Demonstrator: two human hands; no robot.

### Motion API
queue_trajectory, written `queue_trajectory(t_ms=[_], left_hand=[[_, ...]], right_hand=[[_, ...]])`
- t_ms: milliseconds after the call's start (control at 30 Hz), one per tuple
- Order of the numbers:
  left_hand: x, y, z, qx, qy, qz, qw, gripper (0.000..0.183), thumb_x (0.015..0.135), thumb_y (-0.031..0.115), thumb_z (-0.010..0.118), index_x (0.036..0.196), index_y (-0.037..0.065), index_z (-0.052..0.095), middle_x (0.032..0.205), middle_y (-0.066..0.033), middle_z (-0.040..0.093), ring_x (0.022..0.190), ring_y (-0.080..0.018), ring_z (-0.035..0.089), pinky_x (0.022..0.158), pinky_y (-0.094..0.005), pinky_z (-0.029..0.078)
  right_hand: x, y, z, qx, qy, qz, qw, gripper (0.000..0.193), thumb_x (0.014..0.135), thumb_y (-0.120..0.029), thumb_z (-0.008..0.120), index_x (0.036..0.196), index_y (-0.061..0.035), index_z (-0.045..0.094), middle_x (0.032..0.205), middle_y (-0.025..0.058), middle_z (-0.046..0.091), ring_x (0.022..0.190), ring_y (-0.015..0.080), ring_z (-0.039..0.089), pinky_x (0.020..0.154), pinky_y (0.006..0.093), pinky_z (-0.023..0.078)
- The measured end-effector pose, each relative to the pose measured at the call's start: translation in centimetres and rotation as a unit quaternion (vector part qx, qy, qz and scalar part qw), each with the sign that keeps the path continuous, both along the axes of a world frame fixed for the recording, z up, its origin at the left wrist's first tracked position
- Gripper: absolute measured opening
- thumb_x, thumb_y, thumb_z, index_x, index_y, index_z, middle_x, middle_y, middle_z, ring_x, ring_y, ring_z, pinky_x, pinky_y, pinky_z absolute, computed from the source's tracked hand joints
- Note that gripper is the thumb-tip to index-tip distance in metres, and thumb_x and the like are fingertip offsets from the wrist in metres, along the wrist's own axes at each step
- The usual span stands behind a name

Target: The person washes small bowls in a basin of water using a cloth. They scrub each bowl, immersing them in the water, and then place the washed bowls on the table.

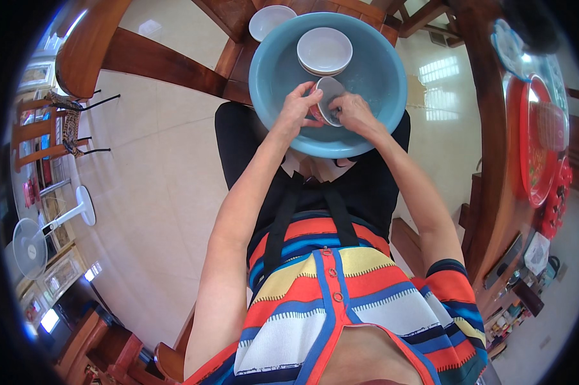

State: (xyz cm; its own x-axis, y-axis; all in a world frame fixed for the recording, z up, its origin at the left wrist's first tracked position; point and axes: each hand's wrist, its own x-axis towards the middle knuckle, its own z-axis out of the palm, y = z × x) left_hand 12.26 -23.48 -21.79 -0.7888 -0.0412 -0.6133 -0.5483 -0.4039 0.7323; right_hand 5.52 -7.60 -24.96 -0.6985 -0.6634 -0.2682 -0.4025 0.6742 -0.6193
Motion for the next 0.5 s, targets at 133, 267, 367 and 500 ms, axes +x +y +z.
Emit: queue_trajectory(t_ms=[133,267,367,500], left_hand=[[-0.1,0.1,0.2,-0.009,0.018,-0.015,1.0,0.051,0.088,0.027,0.058,0.13,0.006,0.039,0.098,-0.0077,0.054,0.078,-0.018,0.058,0.068,-0.0424,0.053],[0.1,-0.1,-0.2,-0.021,0.008,-0.009,1.0,0.052,0.088,0.028,0.057,0.131,0.006,0.038,0.097,-0.0082,0.055,0.079,-0.018,0.058,0.068,-0.0413,0.053],[0.0,0.0,-0.4,-0.044,-0.002,-0.012,0.999,0.051,0.087,0.029,0.058,0.129,0.005,0.04,0.099,-0.0099,0.055,0.082,-0.0203,0.059,0.069,-0.0414,0.053],[0.3,1.3,-1.7,-0.311,0.09,-0.017,0.946,0.048,0.083,0.026,0.062,0.122,0.004,0.046,0.1,-0.0143,0.056,0.091,-0.03,0.057,0.078,-0.0433,0.049]], right_hand=[[0.2,-2.0,-1.6,-0.183,-0.04,-0.181,0.965,0.028,0.071,-0.007,0.059,0.098,-0.0022,0.064,0.095,0.0196,0.063,0.09,0.0305,0.062,0.079,0.0377,0.047],[-0.2,-1.1,0.6,-0.254,-0.347,-0.034,0.902,0.033,0.069,-0.01,0.063,0.101,-0.0037,0.064,0.093,0.0159,0.065,0.09,0.0292,0.063,0.079,0.0354,0.047],[-0.6,-0.3,2.3,0.039,-0.143,0.097,0.984,0.033,0.07,-0.01,0.063,0.103,-0.0084,0.065,0.101,0.0164,0.062,0.094,0.0318,0.06,0.082,0.0349,0.046],[-0.6,1.6,-0.8,0.016,0.128,-0.035,0.991,0.032,0.07,-0.008,0.062,0.102,-0.01,0.061,0.109,0.0202,0.047,0.098,0.0406,0.05,0.085,0.0419,0.045]])
